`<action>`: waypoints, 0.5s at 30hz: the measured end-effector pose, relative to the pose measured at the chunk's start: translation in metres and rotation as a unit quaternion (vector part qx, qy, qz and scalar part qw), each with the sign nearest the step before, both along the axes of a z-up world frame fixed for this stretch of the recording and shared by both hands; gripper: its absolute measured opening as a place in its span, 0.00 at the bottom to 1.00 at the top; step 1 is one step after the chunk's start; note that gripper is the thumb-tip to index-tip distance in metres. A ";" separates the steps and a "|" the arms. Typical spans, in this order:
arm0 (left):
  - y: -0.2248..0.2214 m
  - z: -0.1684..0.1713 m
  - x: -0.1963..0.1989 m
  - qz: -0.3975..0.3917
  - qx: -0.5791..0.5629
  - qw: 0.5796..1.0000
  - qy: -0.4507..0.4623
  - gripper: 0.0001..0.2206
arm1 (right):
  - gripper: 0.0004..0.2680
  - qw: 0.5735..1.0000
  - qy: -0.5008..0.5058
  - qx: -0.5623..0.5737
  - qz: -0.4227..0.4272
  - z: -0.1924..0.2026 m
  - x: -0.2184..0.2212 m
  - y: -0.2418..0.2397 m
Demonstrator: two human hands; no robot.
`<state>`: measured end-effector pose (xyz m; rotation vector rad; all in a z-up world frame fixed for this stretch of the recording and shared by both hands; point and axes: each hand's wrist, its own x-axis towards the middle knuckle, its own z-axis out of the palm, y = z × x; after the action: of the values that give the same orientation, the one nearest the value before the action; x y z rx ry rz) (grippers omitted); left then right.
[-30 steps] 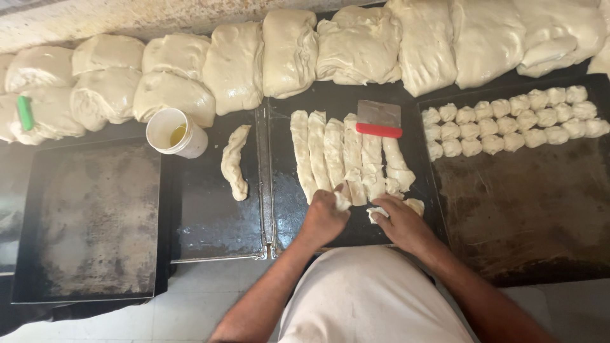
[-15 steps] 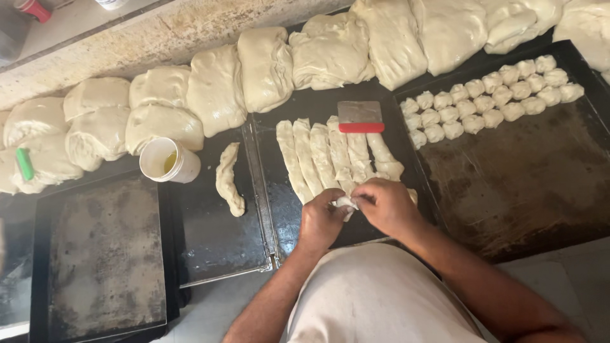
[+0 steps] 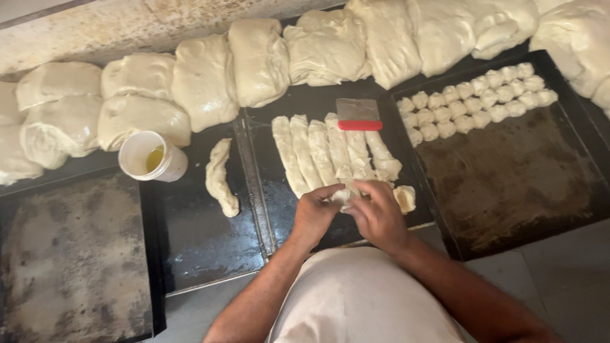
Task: The person stretches a long strip of dough on a workstation, cuts it into small square portions using a dough scraper, and then rolls each portion into a small round ball by hand, placing the finished balls onto a metal tray.
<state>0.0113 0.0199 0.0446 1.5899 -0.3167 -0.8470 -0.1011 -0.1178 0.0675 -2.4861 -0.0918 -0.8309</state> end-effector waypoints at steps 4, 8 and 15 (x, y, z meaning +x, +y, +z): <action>0.002 -0.011 -0.001 -0.028 -0.108 0.994 0.009 0.14 | 0.15 0.988 0.113 0.102 -0.032 -0.007 -0.005 -0.013; 0.006 -0.016 0.003 0.089 -0.081 0.987 0.103 0.11 | 0.14 0.958 0.121 0.258 -0.010 0.002 -0.017 -0.052; 0.020 -0.013 -0.007 0.158 -0.017 0.982 0.106 0.11 | 0.07 0.898 -0.027 0.422 -0.124 0.021 -0.037 -0.166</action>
<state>0.0045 0.0400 0.0312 1.4533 0.0734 -0.7487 -0.1377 -0.2837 0.0887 -1.6607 0.4809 -0.8088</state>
